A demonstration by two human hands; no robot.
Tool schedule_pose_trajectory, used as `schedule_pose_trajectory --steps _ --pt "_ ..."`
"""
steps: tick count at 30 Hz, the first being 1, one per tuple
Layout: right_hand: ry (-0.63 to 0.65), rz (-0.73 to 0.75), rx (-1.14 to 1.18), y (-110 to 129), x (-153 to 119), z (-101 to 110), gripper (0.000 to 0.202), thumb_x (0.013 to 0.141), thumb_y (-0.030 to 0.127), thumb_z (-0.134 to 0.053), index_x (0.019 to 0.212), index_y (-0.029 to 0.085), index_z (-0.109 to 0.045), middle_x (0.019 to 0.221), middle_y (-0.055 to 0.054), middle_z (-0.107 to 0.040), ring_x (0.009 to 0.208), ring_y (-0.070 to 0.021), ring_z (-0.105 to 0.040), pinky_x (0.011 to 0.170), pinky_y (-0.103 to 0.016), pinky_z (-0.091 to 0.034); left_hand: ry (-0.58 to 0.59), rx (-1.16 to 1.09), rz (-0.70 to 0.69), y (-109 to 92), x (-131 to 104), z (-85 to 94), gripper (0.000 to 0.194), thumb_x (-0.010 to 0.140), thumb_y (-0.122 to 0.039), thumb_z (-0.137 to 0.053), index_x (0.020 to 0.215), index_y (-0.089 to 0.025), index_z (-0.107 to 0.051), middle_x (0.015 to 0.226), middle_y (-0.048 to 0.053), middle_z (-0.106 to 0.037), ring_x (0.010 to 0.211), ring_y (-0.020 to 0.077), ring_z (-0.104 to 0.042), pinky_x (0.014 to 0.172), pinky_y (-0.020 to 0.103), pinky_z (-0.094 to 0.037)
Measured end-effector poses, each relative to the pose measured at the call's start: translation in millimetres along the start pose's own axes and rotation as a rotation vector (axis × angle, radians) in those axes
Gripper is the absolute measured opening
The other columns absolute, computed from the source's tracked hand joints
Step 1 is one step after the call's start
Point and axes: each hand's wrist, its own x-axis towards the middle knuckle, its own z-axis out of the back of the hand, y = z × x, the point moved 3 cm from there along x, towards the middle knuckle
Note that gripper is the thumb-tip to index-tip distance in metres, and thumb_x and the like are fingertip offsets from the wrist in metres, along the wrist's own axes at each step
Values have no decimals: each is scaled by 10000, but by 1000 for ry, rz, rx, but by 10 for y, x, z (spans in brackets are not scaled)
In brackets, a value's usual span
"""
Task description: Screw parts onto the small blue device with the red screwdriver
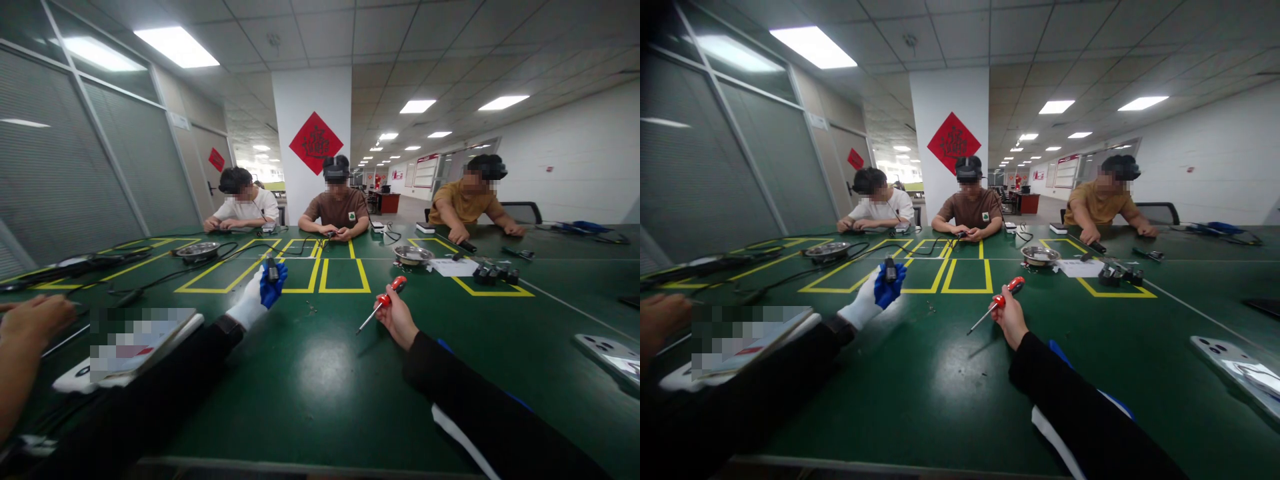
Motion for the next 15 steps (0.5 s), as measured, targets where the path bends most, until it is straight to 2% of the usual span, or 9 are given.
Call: schedule_pose_trajectory --steps 1,4,7,9,11,13,15 --pt "1 0 0 1 -1 0 338 829 469 -566 676 171 -524 528 -12 -571 410 -87 -483 400 -198 -397 40 -46 36 38 -91 -80 328 908 -396 -376 936 -144 -584 751 48 -615 560 105 -556 494 230 -464" --pt "6 1 -8 -3 0 -5 336 811 481 -583 676 180 -521 526 -13 -576 411 -95 -487 396 -207 -392 262 -364 233 177 -367 -371 370 878 -456 -412 872 -128 -583 628 7 -540 404 69 -427 357 192 -352" --pt "14 -13 4 -5 0 -14 328 818 472 -570 671 184 -516 517 -10 -574 407 -92 -479 393 -201 -378 396 -411 264 304 -586 -697 401 843 -509 -462 794 -125 -569 567 -25 -480 358 47 -360 335 180 -305" --pt "20 -34 29 8 -13 -22 328 838 453 -535 649 188 -496 501 -2 -560 401 -87 -467 391 -193 -369 407 -321 219 408 -701 -918 405 803 -522 -535 836 -121 -583 606 -14 -524 376 41 -385 355 182 -321" --pt "47 -71 56 30 -41 -38 347 849 432 -499 602 193 -449 480 9 -527 396 -83 -451 390 -189 -365 391 -174 122 519 -808 -1125 381 752 -474 -633 898 -125 -588 701 17 -594 457 55 -474 432 195 -391" --pt "133 -128 84 47 -84 -77 349 838 392 -502 568 196 -398 460 30 -476 367 -65 -401 368 -177 -336 351 0 -25 620 -907 -1292 370 709 -420 -697 916 -134 -585 778 38 -634 582 92 -562 577 237 -467" --pt "222 -180 98 51 -133 -125 328 806 330 -548 559 194 -381 437 60 -424 320 -38 -304 326 -158 -259 325 166 -128 712 -996 -1413 357 658 -368 -744 890 -144 -589 798 41 -651 681 132 -600 677 278 -483"
